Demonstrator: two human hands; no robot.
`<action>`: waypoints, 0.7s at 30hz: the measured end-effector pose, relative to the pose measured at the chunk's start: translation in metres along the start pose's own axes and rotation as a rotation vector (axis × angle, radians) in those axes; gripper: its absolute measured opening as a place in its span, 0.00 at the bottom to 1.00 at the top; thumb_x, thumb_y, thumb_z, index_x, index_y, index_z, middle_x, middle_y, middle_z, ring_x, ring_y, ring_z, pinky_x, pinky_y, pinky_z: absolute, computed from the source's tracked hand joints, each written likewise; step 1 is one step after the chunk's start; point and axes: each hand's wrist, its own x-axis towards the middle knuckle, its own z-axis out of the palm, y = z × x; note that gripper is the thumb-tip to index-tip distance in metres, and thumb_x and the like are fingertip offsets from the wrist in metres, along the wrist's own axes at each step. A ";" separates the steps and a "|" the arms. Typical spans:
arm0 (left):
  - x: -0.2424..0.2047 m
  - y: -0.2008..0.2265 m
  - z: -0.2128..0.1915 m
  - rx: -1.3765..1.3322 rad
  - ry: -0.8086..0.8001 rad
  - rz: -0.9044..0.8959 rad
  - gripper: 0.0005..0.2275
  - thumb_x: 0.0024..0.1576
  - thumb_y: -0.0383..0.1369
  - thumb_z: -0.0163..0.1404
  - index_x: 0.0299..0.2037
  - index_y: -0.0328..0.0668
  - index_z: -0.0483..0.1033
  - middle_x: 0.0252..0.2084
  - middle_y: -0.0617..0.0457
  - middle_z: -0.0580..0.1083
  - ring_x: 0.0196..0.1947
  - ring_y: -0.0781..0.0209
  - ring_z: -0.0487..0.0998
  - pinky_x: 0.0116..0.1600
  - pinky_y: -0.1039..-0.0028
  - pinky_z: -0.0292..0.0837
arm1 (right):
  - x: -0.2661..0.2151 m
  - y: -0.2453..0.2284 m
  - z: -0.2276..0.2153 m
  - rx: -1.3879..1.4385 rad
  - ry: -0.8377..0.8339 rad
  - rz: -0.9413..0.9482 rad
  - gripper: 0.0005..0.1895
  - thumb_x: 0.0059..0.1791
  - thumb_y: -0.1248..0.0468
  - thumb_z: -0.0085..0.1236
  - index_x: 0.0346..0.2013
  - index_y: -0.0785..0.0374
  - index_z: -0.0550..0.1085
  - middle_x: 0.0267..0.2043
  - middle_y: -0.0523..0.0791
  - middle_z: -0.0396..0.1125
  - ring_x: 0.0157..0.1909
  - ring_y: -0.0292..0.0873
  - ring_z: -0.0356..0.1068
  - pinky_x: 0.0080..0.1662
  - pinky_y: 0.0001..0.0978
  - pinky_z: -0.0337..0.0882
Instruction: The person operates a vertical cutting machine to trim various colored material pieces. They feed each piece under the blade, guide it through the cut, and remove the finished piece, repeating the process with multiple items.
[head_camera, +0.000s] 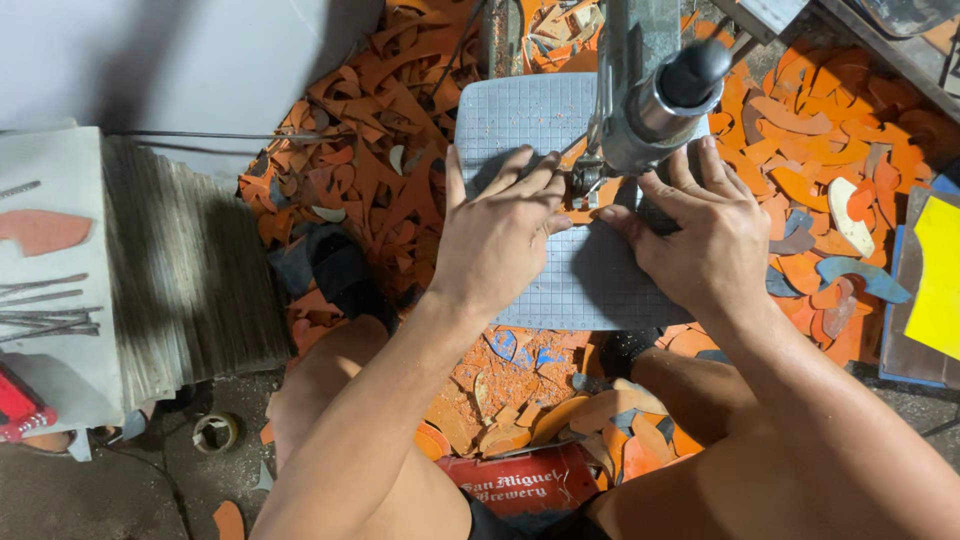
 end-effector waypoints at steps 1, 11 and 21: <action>0.001 -0.001 0.000 0.005 0.007 0.006 0.12 0.58 0.37 0.53 0.49 0.45 0.81 0.59 0.58 0.76 0.66 0.59 0.69 0.70 0.25 0.38 | 0.000 0.000 0.000 -0.003 0.002 -0.003 0.21 0.47 0.56 0.74 0.47 0.68 0.82 0.61 0.59 0.70 0.69 0.61 0.67 0.64 0.45 0.71; 0.006 -0.008 0.004 0.037 0.018 0.030 0.12 0.59 0.34 0.52 0.51 0.51 0.81 0.59 0.60 0.76 0.66 0.58 0.70 0.70 0.27 0.39 | 0.004 -0.003 -0.002 -0.062 0.003 -0.019 0.20 0.48 0.54 0.72 0.49 0.63 0.82 0.64 0.60 0.69 0.68 0.61 0.68 0.62 0.44 0.73; 0.018 -0.017 0.012 -0.056 0.048 0.016 0.06 0.57 0.35 0.56 0.41 0.56 0.85 0.54 0.56 0.78 0.65 0.49 0.70 0.68 0.22 0.33 | 0.005 -0.001 0.000 -0.200 -0.006 -0.039 0.22 0.50 0.48 0.71 0.51 0.60 0.82 0.62 0.57 0.71 0.64 0.58 0.71 0.60 0.42 0.73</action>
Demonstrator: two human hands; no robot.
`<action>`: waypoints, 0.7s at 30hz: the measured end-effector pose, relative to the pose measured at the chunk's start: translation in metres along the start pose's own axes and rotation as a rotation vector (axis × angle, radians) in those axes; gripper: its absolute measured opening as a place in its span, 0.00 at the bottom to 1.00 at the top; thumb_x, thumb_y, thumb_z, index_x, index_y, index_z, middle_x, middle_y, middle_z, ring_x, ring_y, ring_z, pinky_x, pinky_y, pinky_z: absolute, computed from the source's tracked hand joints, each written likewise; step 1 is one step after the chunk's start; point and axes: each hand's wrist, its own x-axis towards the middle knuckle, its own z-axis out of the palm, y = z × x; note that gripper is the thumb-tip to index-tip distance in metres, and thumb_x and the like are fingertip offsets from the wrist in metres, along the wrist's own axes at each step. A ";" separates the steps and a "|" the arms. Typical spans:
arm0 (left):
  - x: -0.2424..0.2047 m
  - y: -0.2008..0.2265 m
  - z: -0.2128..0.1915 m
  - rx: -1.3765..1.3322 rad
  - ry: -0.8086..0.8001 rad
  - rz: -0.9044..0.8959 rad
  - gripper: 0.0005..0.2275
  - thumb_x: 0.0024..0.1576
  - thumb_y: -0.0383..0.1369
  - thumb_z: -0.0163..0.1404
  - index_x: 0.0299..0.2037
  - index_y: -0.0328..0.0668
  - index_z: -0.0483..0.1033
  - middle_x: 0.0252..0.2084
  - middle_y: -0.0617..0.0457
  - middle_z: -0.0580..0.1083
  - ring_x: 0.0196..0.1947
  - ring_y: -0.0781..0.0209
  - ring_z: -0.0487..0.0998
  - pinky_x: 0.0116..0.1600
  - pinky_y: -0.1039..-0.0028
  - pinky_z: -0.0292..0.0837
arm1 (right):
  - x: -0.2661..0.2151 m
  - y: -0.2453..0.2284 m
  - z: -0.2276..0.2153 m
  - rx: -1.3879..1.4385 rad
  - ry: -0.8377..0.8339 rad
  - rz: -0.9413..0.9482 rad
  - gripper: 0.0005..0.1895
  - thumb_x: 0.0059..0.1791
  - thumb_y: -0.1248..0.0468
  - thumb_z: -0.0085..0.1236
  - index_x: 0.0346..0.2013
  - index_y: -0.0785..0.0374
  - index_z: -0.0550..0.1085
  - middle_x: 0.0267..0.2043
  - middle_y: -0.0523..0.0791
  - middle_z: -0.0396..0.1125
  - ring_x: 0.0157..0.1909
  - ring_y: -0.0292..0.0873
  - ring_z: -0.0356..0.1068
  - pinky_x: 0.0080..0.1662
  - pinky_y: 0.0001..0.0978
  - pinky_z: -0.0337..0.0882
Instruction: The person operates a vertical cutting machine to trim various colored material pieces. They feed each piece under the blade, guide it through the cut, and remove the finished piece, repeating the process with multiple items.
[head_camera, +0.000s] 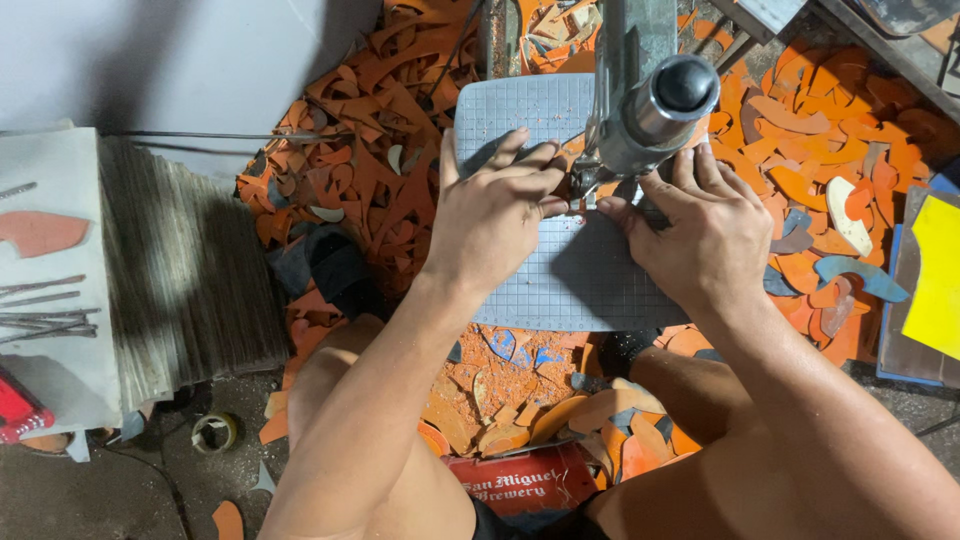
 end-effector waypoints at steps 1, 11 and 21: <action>0.001 -0.001 0.000 0.000 -0.007 -0.005 0.05 0.56 0.34 0.56 0.39 0.56 0.85 0.54 0.57 0.79 0.65 0.49 0.70 0.68 0.22 0.33 | 0.000 0.000 0.000 -0.007 -0.001 0.002 0.22 0.50 0.48 0.71 0.50 0.60 0.82 0.61 0.57 0.71 0.64 0.58 0.71 0.60 0.42 0.73; 0.008 -0.006 0.000 -0.032 0.000 -0.004 0.08 0.58 0.30 0.55 0.28 0.58 0.84 0.54 0.59 0.79 0.65 0.48 0.70 0.68 0.22 0.34 | -0.002 -0.002 0.002 -0.063 -0.019 0.019 0.19 0.53 0.47 0.67 0.45 0.59 0.82 0.58 0.59 0.72 0.62 0.56 0.74 0.57 0.42 0.73; 0.014 -0.009 -0.002 -0.026 -0.025 0.030 0.14 0.60 0.23 0.49 0.30 0.57 0.85 0.54 0.60 0.79 0.64 0.43 0.71 0.66 0.21 0.32 | 0.002 -0.005 0.001 -0.095 -0.046 0.028 0.18 0.54 0.47 0.64 0.40 0.59 0.83 0.55 0.60 0.73 0.59 0.55 0.74 0.54 0.42 0.73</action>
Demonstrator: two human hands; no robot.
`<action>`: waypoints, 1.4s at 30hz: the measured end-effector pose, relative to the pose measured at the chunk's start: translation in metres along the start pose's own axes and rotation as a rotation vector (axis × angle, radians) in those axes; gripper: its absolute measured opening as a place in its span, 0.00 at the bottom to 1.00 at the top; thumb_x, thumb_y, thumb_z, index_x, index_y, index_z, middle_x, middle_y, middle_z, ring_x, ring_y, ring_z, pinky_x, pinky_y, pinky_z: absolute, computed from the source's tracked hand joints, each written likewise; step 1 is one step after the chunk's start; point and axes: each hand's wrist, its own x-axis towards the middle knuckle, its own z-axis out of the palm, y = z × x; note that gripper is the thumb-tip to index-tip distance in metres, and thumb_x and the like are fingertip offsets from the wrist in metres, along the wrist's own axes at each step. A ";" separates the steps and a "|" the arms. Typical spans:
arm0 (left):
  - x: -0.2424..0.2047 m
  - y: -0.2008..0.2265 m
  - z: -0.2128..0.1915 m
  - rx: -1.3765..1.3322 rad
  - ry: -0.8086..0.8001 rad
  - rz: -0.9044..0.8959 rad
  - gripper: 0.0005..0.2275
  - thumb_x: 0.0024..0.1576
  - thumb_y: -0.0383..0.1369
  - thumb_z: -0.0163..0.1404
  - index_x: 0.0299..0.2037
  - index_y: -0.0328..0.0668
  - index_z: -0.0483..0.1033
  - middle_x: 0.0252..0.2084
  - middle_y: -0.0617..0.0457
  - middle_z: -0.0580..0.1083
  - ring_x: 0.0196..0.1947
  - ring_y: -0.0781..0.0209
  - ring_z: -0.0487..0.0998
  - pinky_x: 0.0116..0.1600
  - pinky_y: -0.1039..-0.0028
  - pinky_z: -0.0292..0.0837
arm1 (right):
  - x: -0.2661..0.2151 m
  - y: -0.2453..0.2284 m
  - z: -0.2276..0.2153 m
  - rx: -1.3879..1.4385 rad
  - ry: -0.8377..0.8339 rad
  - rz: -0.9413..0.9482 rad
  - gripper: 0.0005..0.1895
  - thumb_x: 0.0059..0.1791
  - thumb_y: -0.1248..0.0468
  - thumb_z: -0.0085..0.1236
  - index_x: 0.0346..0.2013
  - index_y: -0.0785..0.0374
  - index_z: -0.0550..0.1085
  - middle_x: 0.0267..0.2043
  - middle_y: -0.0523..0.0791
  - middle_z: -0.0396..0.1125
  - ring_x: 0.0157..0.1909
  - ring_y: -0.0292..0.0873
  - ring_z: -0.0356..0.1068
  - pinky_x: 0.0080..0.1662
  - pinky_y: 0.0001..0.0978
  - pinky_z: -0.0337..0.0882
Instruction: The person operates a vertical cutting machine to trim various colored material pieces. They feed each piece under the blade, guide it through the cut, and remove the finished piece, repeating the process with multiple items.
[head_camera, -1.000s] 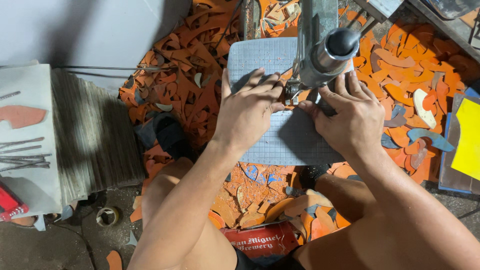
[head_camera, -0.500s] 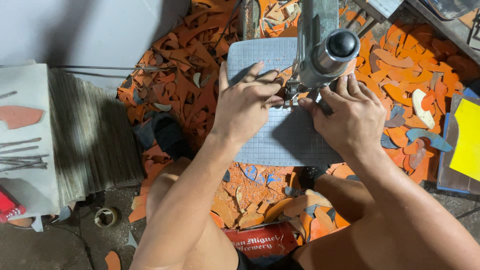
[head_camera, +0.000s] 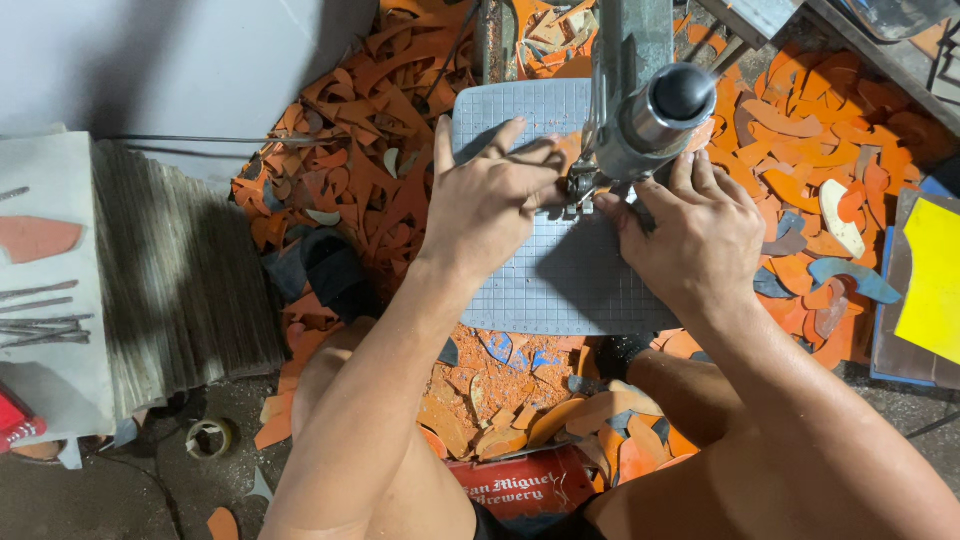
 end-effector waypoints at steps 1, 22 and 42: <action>0.005 -0.002 0.002 0.020 0.005 -0.020 0.12 0.61 0.23 0.48 0.38 0.55 0.84 0.54 0.59 0.79 0.64 0.46 0.72 0.69 0.22 0.33 | 0.001 -0.001 -0.001 0.025 -0.010 0.014 0.19 0.55 0.47 0.64 0.38 0.60 0.82 0.55 0.58 0.74 0.59 0.55 0.74 0.53 0.43 0.73; -0.048 -0.147 -0.026 0.192 -0.152 -0.488 0.15 0.56 0.31 0.54 0.53 0.39 0.79 0.48 0.36 0.79 0.47 0.39 0.81 0.55 0.54 0.75 | -0.015 0.183 0.020 0.261 -0.383 0.284 0.11 0.44 0.71 0.62 0.41 0.68 0.79 0.42 0.54 0.74 0.45 0.54 0.74 0.49 0.42 0.75; -0.333 -0.047 0.289 -0.165 -0.333 -1.499 0.27 0.51 0.40 0.65 0.51 0.24 0.71 0.50 0.30 0.75 0.50 0.39 0.78 0.54 0.59 0.74 | -0.128 0.275 0.090 0.097 -0.941 0.517 0.22 0.53 0.54 0.59 0.52 0.70 0.78 0.45 0.57 0.76 0.47 0.53 0.76 0.51 0.44 0.75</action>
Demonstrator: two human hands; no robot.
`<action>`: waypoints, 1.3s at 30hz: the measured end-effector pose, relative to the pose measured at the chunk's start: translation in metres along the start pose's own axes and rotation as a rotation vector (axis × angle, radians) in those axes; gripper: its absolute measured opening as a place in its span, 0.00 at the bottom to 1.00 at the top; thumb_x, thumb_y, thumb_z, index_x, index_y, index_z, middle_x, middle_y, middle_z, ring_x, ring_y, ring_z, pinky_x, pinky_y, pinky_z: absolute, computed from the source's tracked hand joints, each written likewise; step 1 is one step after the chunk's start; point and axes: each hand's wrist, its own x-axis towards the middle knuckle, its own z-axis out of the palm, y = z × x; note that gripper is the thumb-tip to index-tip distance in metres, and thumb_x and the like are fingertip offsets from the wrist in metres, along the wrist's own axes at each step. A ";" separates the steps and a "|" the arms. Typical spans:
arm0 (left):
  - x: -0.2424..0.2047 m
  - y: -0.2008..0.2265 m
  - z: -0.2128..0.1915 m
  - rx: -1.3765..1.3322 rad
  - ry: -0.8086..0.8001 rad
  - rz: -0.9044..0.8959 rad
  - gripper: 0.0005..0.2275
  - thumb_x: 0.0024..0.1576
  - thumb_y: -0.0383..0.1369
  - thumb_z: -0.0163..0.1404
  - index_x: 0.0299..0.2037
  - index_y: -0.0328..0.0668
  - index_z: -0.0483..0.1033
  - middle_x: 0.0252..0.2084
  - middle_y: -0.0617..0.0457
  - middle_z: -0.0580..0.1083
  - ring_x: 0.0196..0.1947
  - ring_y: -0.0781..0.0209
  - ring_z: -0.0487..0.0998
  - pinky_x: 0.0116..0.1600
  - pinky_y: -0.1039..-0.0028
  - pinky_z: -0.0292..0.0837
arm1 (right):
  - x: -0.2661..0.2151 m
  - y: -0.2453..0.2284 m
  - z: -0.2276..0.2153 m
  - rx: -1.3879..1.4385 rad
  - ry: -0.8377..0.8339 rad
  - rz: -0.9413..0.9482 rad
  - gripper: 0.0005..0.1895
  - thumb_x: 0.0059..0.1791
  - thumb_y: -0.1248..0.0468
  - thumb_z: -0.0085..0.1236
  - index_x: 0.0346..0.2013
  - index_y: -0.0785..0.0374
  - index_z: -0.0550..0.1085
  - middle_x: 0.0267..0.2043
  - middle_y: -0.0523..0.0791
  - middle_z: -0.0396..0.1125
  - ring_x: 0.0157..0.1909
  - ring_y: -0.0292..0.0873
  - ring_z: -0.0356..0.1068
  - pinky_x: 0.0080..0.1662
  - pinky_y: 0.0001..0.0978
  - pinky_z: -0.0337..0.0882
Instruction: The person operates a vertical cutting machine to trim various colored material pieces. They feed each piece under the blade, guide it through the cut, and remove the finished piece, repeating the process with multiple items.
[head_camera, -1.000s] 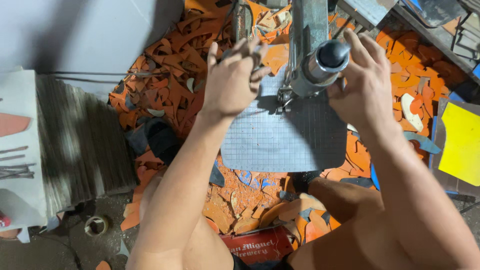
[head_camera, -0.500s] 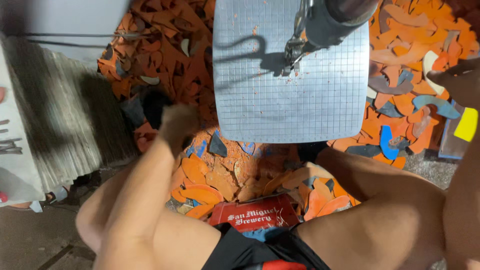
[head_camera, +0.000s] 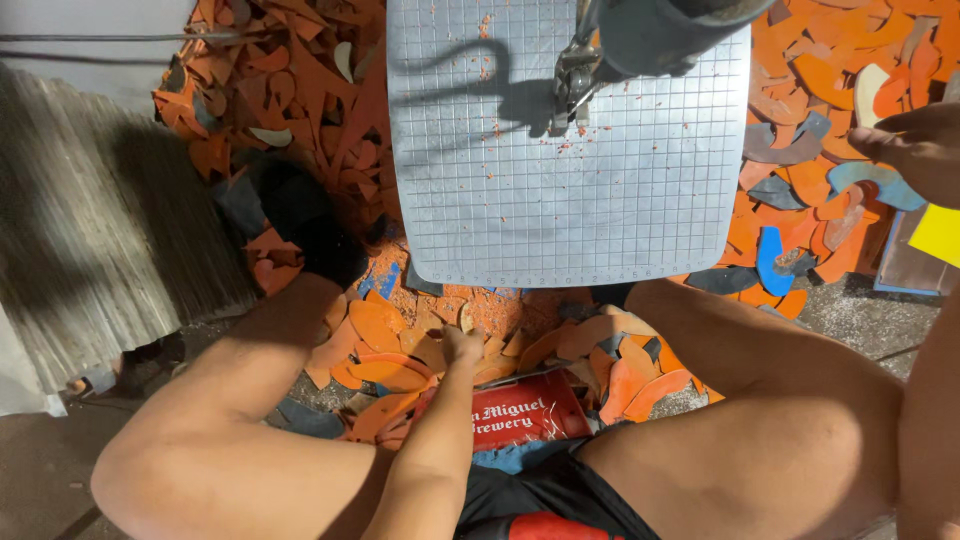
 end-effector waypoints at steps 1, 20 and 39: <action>0.000 0.001 -0.005 -0.055 -0.036 -0.013 0.26 0.51 0.39 0.64 0.51 0.25 0.71 0.48 0.31 0.77 0.48 0.41 0.79 0.53 0.61 0.75 | 0.001 0.002 0.000 0.002 0.002 -0.002 0.23 0.54 0.53 0.58 0.53 0.71 0.78 0.46 0.57 0.76 0.47 0.53 0.76 0.51 0.44 0.75; -0.085 0.099 -0.163 -0.110 -0.742 0.725 0.17 0.57 0.30 0.57 0.54 0.41 0.68 0.49 0.47 0.80 0.45 0.64 0.81 0.50 0.71 0.77 | -0.020 -0.038 -0.024 0.185 0.247 0.063 0.28 0.51 0.45 0.66 0.55 0.65 0.78 0.46 0.57 0.74 0.42 0.53 0.76 0.44 0.48 0.76; -0.197 0.245 -0.307 0.195 0.388 1.865 0.19 0.53 0.40 0.62 0.52 0.41 0.80 0.48 0.52 0.75 0.51 0.55 0.76 0.57 0.60 0.68 | -0.155 -0.235 -0.101 0.262 0.529 -0.886 0.25 0.33 0.65 0.68 0.45 0.58 0.82 0.61 0.49 0.71 0.56 0.51 0.70 0.55 0.43 0.73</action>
